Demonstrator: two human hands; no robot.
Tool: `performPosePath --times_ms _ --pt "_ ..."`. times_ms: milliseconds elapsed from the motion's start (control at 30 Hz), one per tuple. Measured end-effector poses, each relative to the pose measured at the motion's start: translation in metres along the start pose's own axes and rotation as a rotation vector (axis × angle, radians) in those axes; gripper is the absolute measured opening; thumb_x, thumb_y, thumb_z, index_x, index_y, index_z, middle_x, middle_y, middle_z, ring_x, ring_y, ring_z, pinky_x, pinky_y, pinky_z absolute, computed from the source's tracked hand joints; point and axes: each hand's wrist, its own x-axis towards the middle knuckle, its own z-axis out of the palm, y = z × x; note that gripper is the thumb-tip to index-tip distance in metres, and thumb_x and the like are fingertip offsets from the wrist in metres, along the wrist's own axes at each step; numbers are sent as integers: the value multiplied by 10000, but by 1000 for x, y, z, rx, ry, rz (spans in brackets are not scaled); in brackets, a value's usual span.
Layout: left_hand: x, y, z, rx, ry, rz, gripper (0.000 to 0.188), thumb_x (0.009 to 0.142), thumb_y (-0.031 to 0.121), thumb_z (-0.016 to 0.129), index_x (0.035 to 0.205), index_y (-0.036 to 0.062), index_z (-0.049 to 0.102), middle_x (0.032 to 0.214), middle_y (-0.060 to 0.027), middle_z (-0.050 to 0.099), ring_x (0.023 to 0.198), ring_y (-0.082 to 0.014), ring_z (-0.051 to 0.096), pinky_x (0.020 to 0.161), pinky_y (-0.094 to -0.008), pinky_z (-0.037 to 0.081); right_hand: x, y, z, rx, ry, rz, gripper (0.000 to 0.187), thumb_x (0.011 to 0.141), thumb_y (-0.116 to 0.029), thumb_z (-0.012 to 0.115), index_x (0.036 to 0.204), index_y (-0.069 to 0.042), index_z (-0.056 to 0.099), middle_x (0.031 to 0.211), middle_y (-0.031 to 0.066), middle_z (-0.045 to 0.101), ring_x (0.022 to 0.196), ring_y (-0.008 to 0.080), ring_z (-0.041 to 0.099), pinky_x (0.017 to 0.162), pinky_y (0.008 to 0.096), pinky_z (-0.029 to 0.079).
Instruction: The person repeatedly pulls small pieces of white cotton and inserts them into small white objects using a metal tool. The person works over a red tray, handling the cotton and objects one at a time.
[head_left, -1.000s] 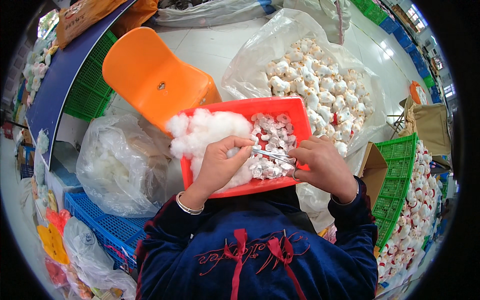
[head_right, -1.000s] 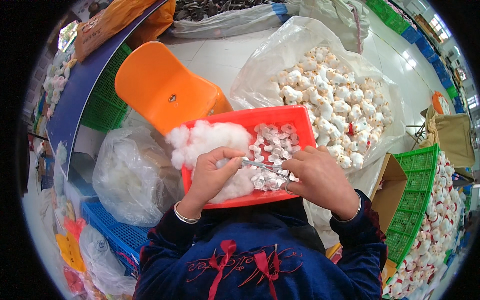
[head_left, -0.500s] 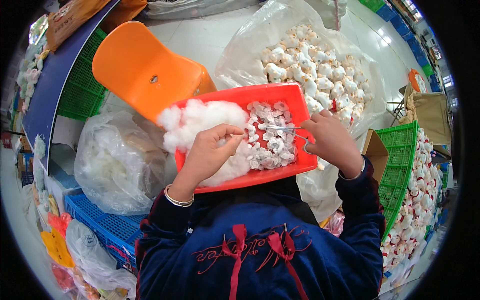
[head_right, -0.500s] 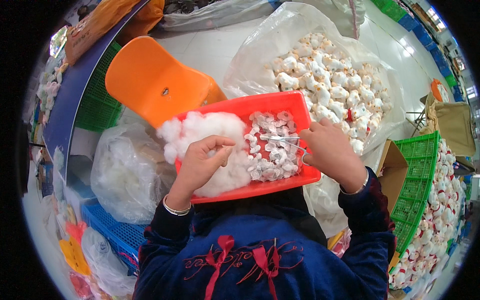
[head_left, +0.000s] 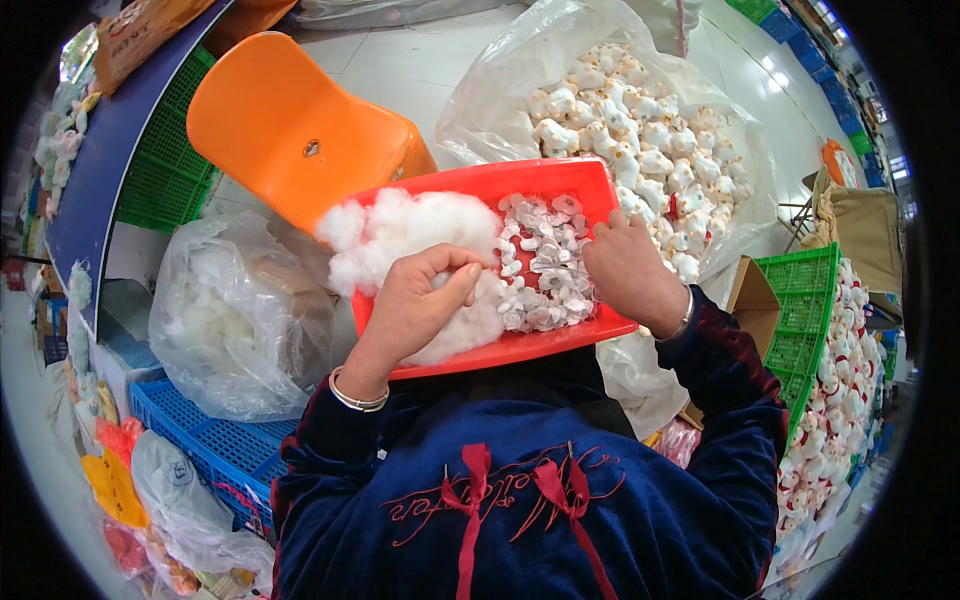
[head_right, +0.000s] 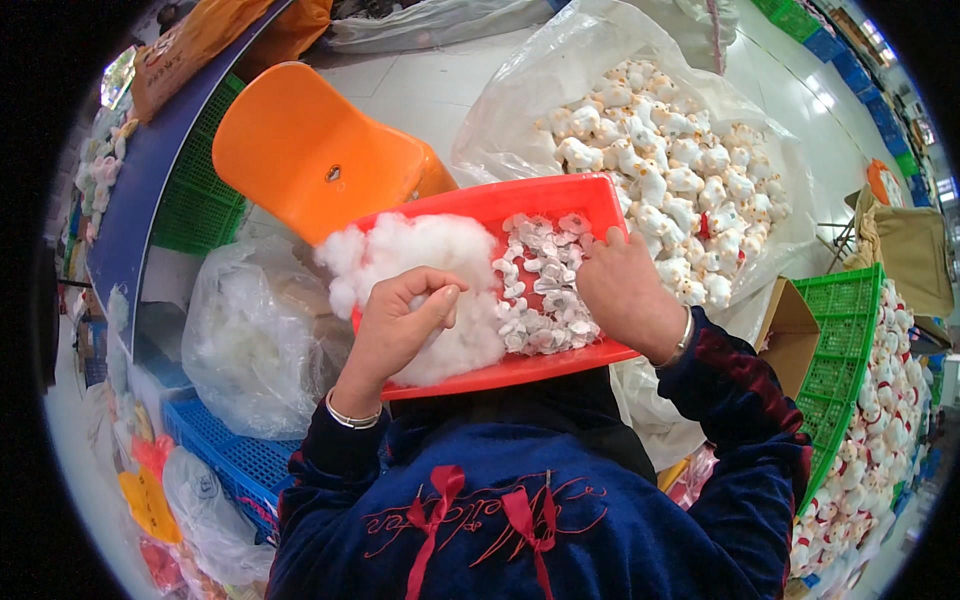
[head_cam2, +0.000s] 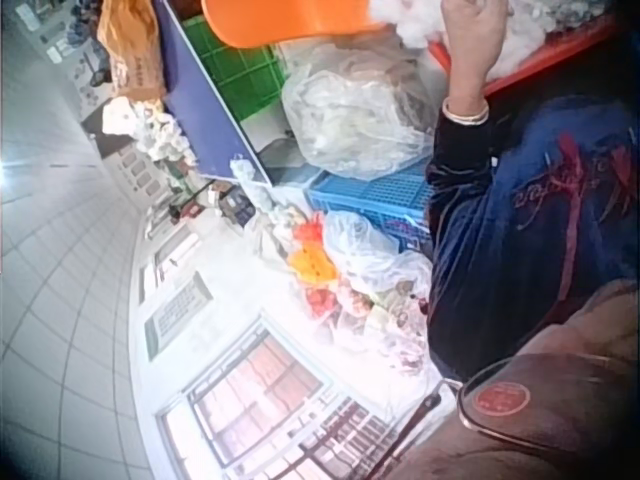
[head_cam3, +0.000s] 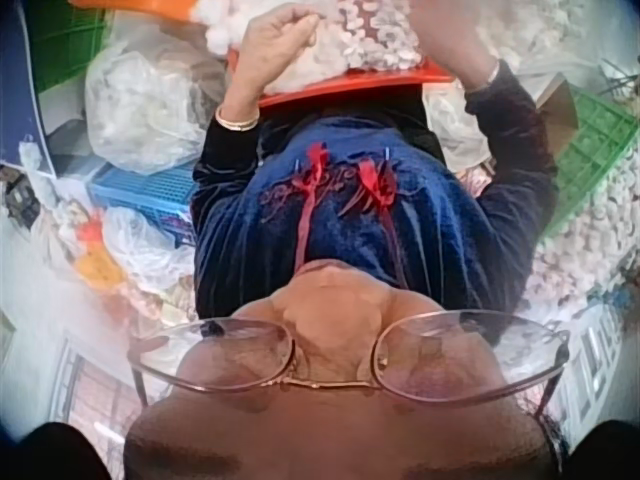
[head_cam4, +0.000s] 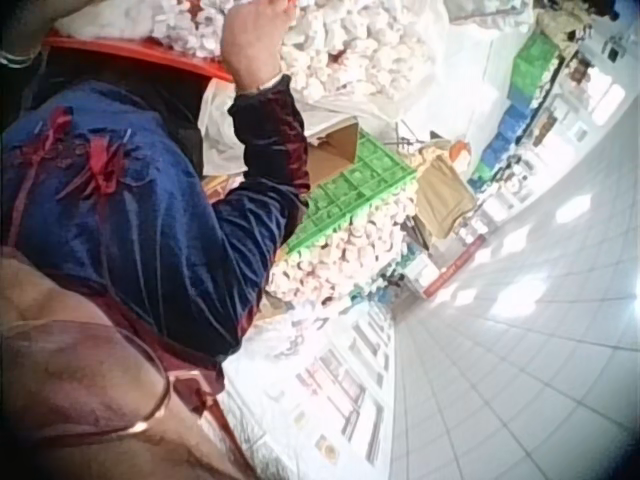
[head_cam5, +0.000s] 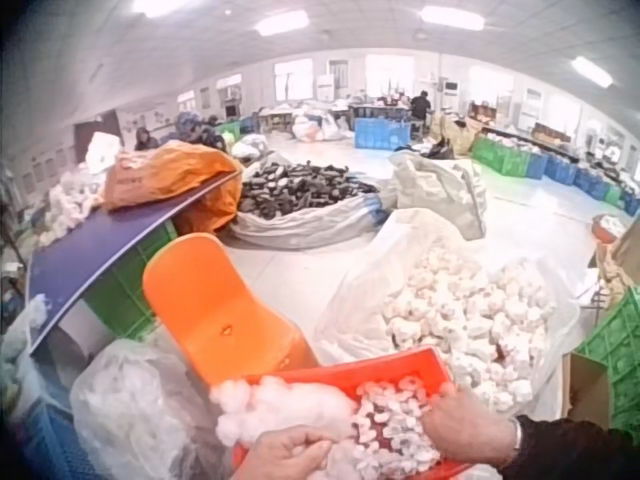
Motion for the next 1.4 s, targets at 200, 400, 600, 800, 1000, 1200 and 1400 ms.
performPosePath --times_ms 200,400,600,800,1000,1200,1400 --pt "2 -12 5 -61 -16 37 164 1033 109 630 1093 -8 727 851 12 681 730 -23 546 656 -188 432 5 10 0 234 -117 -25 151 735 -133 741 878 -87 746 791 74 675 889 314 655 785 453 481" --pt "0 -18 18 -91 117 55 163 1011 104 673 1113 -12 724 884 7 700 767 -25 572 684 -193 463 -40 20 -65 617 44 1 257 733 -139 790 980 -76 756 848 98 661 920 320 655 779 458 464" --pt "-3 -8 32 -167 62 49 179 1015 110 687 1133 -19 725 897 3 693 774 -41 583 712 -206 476 -54 13 -74 722 83 10 313 732 -169 820 1019 -72 744 861 86 666 924 309 649 804 441 464" --pt "-1 -4 38 -302 81 67 164 1025 118 678 1100 -17 735 886 0 691 767 -47 582 702 -199 466 -56 10 -70 727 64 -11 336 740 -185 828 1047 -78 742 923 76 686 967 298 650 849 429 464" --pt "0 2 25 -173 149 -32 139 1009 127 694 1010 -2 744 868 11 701 768 -30 572 695 -197 460 -58 13 -69 707 137 25 352 734 -194 842 1055 -85 746 969 73 687 996 288 630 853 421 463" --pt "-1 12 25 80 192 56 127 972 110 716 974 -17 723 854 12 717 797 -33 590 717 -229 500 -55 11 -75 696 181 -26 340 731 -182 830 1048 -86 753 930 72 683 963 290 632 828 427 462" --pt "-1 10 23 126 151 96 112 957 102 711 955 -10 704 833 5 706 790 -29 582 710 -236 499 -52 14 -63 626 131 47 322 738 -172 815 1042 -84 756 899 80 672 950 293 636 816 435 455"
